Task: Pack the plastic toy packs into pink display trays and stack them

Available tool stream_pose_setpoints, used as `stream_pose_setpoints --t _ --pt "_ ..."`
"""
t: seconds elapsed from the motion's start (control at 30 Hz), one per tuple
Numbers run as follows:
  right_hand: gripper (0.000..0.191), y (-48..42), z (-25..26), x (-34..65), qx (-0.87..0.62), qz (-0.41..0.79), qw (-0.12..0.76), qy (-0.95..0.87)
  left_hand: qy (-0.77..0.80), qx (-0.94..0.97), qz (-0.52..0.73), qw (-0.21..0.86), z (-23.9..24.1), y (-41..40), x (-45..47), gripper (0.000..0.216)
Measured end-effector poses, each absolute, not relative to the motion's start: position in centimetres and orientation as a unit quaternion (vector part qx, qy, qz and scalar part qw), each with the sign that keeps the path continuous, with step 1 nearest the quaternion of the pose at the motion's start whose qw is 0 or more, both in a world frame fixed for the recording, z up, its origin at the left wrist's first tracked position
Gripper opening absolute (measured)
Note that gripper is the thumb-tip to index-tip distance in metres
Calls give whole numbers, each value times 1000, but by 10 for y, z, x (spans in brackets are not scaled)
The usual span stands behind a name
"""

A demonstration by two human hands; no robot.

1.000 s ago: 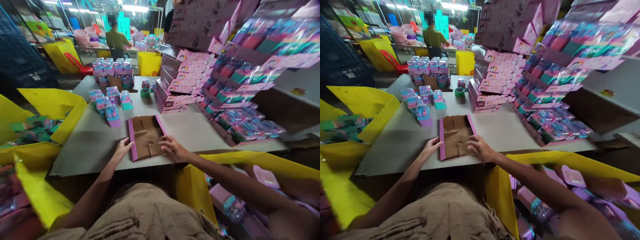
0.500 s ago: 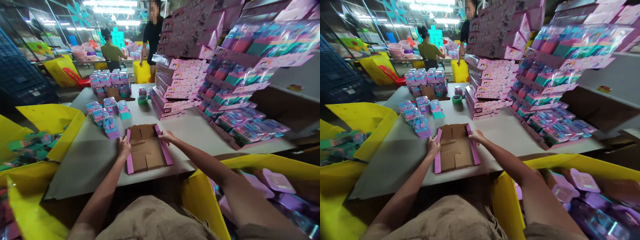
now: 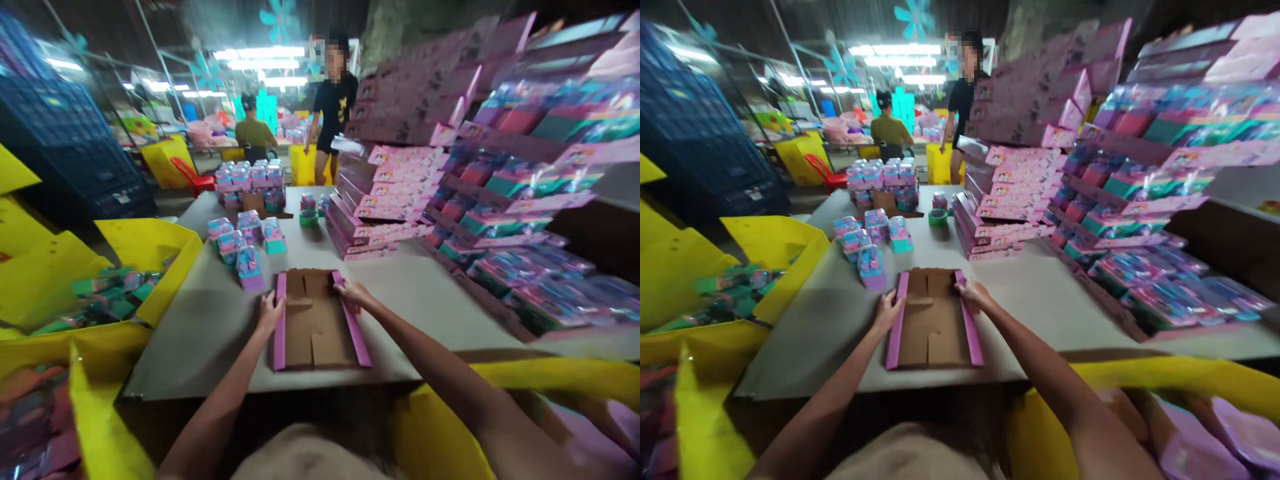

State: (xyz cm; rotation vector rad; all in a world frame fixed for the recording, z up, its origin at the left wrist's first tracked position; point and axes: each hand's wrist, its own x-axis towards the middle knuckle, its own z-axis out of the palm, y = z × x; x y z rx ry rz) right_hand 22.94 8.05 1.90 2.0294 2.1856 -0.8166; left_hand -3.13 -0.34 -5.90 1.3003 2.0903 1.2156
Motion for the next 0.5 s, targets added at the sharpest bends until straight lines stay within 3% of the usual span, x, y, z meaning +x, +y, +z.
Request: stream_pose_setpoints --t 0.23,0.43,0.5 --pt "44 48 14 227 622 -368 11 691 671 452 574 131 -33 -1 -55 38" --pt "51 34 23 226 561 -120 23 819 694 356 621 79 6 -4 -114 38" --pt "50 35 22 226 545 -86 38 833 703 334 623 81 24 -12 -134 39"
